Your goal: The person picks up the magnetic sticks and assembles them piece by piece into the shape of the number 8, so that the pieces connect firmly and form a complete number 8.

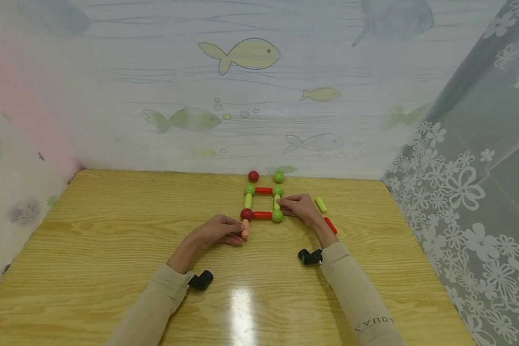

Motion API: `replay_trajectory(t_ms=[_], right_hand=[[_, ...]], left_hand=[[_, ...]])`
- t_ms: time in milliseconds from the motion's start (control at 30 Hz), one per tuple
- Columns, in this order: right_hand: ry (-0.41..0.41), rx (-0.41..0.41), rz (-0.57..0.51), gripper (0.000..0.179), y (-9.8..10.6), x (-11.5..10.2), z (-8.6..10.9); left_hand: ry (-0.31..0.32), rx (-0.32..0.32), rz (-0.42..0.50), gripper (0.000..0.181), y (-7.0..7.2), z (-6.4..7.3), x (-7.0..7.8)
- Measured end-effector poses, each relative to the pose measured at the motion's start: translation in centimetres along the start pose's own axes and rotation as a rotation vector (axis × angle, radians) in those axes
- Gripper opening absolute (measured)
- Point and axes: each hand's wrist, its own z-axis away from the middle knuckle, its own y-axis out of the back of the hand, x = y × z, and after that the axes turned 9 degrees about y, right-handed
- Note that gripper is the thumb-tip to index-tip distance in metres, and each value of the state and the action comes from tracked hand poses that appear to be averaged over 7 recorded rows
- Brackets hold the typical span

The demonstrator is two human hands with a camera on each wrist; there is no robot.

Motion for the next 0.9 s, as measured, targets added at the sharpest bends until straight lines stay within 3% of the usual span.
replay_trajectory(t_ms=[600,900], right_hand=[[0.017,0.044,0.046,0.039,-0.29,0.0,0.06],[0.009,0.048,0.057,0.039,-0.41,-0.11,0.22]], left_hand=[[-0.034,-0.025,0.011,0.042,0.32,-0.17,-0.35],[-0.034,-0.009,0.011,0.045,0.95,0.71,-0.82]])
